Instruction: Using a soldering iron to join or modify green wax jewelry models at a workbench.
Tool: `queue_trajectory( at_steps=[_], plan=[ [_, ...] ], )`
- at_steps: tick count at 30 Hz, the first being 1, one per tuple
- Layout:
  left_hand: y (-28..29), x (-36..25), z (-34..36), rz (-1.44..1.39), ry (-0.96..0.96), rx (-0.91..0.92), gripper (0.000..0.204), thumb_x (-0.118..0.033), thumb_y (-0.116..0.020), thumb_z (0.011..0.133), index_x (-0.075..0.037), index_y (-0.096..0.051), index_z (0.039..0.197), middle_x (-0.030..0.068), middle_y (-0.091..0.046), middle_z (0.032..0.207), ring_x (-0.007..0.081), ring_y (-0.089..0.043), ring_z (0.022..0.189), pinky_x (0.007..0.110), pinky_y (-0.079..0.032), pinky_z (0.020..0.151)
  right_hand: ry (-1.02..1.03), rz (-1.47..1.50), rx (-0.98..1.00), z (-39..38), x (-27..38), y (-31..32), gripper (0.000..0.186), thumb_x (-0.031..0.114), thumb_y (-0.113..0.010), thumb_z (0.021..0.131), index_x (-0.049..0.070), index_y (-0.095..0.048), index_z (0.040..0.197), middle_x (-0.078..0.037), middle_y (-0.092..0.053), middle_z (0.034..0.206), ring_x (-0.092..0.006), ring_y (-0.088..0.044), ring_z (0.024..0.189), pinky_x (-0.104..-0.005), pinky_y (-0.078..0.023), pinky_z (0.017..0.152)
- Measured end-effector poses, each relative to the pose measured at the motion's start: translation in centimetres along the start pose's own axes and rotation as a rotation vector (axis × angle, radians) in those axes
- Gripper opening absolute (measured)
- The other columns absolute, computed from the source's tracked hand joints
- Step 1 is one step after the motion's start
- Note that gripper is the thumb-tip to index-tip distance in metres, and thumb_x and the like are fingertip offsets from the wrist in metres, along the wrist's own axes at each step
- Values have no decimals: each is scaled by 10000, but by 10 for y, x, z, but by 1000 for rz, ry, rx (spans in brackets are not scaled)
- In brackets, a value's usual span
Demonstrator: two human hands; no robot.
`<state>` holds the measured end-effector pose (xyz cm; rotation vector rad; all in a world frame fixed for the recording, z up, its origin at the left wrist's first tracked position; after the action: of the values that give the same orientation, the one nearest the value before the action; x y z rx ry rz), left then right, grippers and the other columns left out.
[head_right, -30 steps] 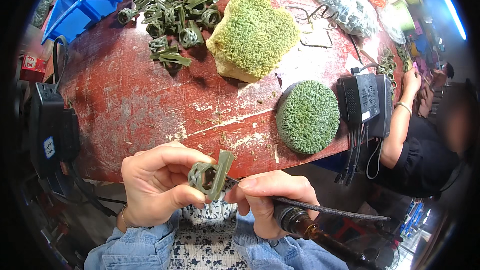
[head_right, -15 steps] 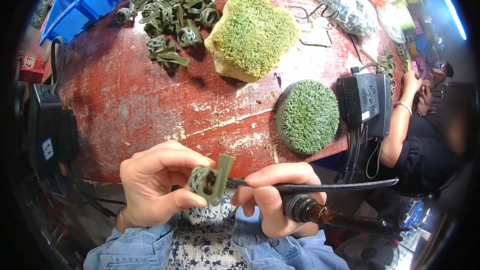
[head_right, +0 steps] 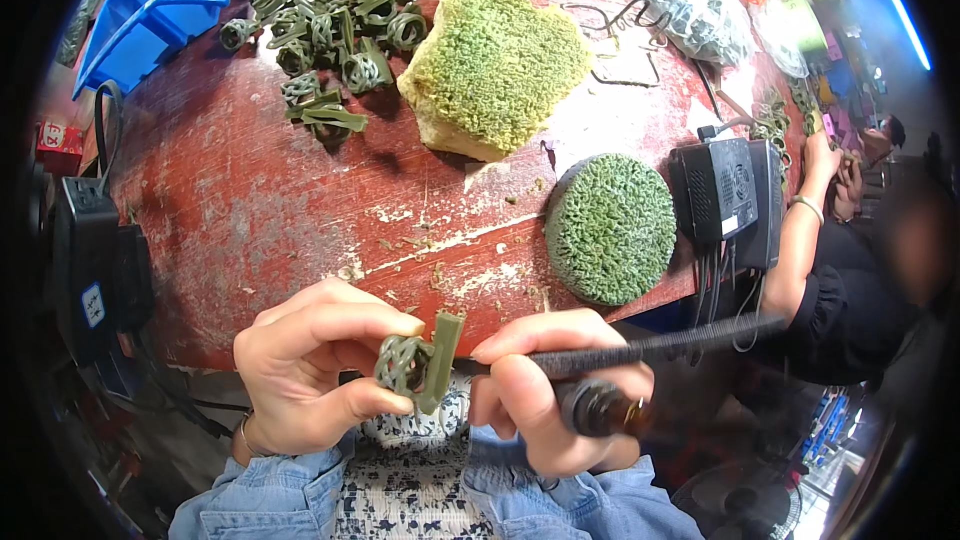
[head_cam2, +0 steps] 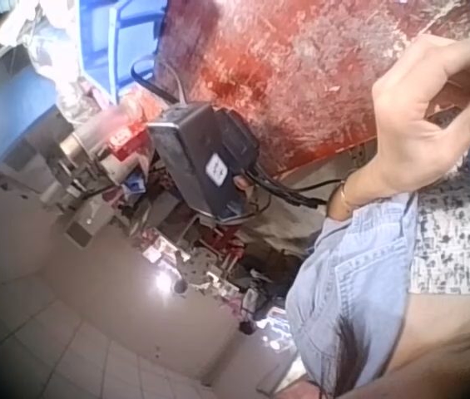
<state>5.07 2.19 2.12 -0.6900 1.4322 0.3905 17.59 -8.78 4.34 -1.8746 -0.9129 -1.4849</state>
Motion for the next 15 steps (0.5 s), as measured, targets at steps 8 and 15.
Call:
queue_trajectory(
  at_steps=[8,15],
  plan=[
    [-1,3,2,-117,40,26,419,-166,-754,660,75,-563,944,161,-557,932,165,-584,793,241,-522,675,-24,206,1,9,-13,2,176,156,-524,840,-10,-489,889,-101,-527,478,-82,-414,336,-200,-294,314],
    [-7,4,-1,-79,102,211,373,-15,-708,677,44,-539,1005,145,-558,973,165,-595,844,261,-529,700,38,34,15,12,-4,-4,222,168,-512,857,-40,-556,920,-83,-555,528,-69,-439,364,-196,-312,327]
  ],
)
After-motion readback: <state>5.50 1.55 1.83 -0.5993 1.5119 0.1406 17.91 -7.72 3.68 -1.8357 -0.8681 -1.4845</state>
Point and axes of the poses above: each hand's wrist, its own z-axis towards the middle knuckle, its own y-axis out of the back of the hand, x = y × z, the point moved 4 cm from there along z, towards the middle knuckle
